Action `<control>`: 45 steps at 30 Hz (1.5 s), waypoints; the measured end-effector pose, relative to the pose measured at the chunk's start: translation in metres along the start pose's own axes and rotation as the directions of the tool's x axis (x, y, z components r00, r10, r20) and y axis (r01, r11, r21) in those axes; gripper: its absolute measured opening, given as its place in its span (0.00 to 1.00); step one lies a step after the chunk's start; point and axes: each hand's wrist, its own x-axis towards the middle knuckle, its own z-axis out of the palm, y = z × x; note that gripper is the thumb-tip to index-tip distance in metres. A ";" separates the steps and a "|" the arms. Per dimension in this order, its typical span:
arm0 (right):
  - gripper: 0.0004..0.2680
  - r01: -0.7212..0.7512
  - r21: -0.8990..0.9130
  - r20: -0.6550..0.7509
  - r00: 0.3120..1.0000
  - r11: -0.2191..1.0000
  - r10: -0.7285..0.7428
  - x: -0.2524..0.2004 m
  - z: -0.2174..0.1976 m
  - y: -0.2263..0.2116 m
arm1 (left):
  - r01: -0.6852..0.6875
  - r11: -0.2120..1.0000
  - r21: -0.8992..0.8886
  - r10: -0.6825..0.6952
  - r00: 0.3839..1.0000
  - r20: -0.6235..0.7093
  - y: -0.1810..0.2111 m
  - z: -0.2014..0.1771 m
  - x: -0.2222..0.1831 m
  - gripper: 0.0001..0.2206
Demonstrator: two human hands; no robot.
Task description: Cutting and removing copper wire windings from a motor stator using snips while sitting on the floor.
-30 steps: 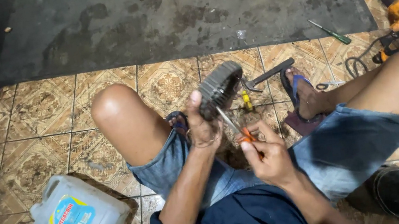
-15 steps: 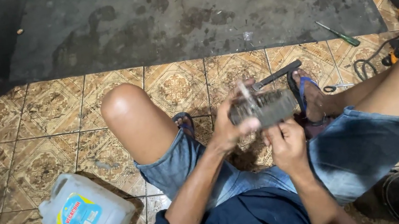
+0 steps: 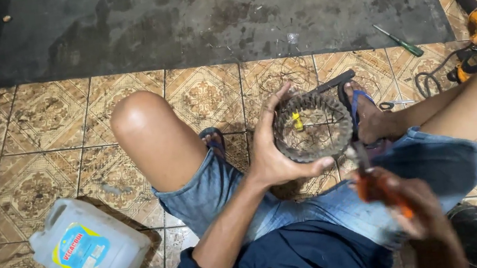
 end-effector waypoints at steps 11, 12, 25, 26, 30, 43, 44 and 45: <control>0.16 -0.560 -0.715 -0.382 0.814 0.419 0.437 0.067 0.019 -0.147 | -0.068 0.940 0.335 0.047 0.996 0.070 -0.021 0.005 -0.018 0.56; 0.16 -0.412 -0.909 -0.389 0.782 -0.064 0.488 0.079 0.023 -0.154 | -0.085 0.944 0.319 0.063 0.995 0.077 -0.023 0.006 -0.019 0.56; 0.15 0.030 -0.928 0.167 0.925 0.372 0.342 0.116 0.010 -0.166 | -0.100 0.939 0.330 0.105 0.994 0.002 -0.020 0.006 -0.015 0.57; 0.15 -0.144 -0.642 0.403 0.772 0.753 0.492 0.124 -0.030 -0.162 | -0.051 0.951 0.305 0.058 0.998 -0.013 -0.023 0.006 -0.015 0.57; 0.18 -0.508 -0.473 -0.393 0.853 0.720 0.344 0.092 0.032 -0.198 | 0.064 0.965 0.255 -0.081 0.995 0.055 -0.027 0.014 -0.015 0.60; 0.10 0.520 -0.548 0.285 0.852 0.655 -0.439 0.209 0.064 -0.144 | 0.221 0.868 -0.444 -0.119 0.962 0.246 -0.025 0.002 -0.007 0.48; 0.11 0.304 -0.590 0.132 0.950 0.748 -0.282 0.214 0.059 -0.143 | 0.312 0.682 -0.662 -0.161 0.946 0.281 -0.025 -0.002 -0.007 0.51; 0.12 0.070 -0.596 -0.028 0.994 0.800 -0.108 0.219 0.054 -0.141 | 0.374 0.433 -0.820 -0.187 0.927 0.324 -0.024 -0.006 -0.007 0.54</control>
